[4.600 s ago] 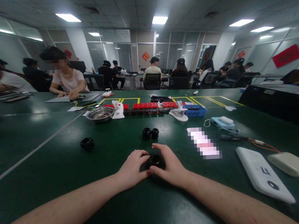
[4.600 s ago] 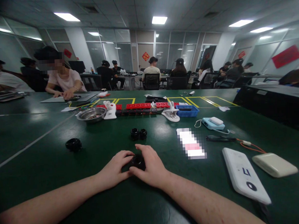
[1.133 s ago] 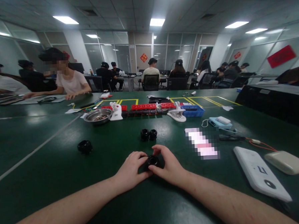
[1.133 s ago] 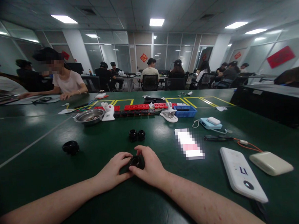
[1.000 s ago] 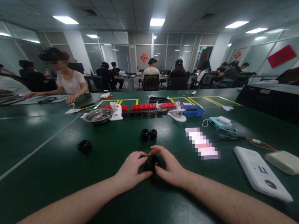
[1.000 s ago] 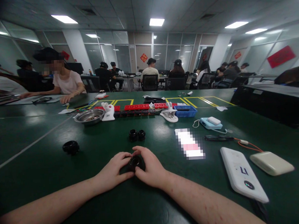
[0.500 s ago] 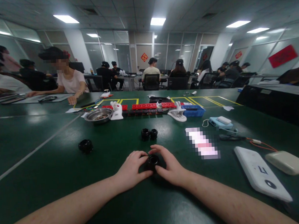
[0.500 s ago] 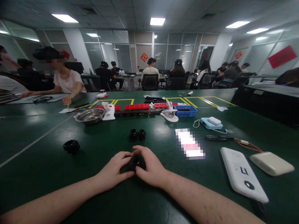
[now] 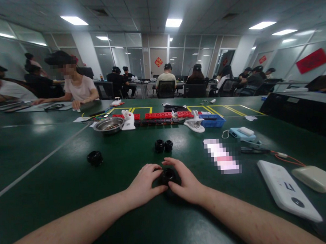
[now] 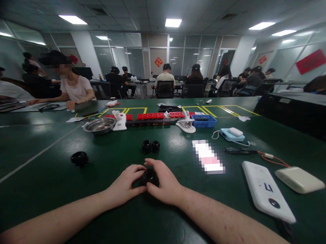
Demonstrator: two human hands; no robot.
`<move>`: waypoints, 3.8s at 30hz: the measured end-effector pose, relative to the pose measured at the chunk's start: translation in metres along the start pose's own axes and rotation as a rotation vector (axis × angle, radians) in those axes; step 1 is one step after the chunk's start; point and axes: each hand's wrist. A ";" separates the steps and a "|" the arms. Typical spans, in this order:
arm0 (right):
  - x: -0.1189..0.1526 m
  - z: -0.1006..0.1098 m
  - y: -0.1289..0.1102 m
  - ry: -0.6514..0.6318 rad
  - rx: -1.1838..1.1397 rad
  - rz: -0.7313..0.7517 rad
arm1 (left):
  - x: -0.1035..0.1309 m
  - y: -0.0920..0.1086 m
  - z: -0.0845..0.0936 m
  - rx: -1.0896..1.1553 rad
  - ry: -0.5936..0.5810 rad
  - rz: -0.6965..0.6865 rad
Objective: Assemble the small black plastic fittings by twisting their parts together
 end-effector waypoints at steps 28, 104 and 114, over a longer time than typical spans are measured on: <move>-0.002 -0.006 -0.004 0.027 0.066 -0.005 | 0.002 0.002 0.000 -0.048 0.019 -0.028; -0.003 -0.005 -0.002 0.113 0.118 -0.118 | 0.000 0.001 0.000 -0.018 0.004 -0.023; -0.002 -0.002 -0.002 0.067 0.065 -0.020 | 0.000 0.001 0.001 -0.001 0.005 -0.010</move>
Point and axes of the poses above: each hand's wrist, its own x-axis away from the middle knuckle, its own z-axis out of the back of the hand, y = z × x, and after that the axes turned 14 degrees about x, right-handed
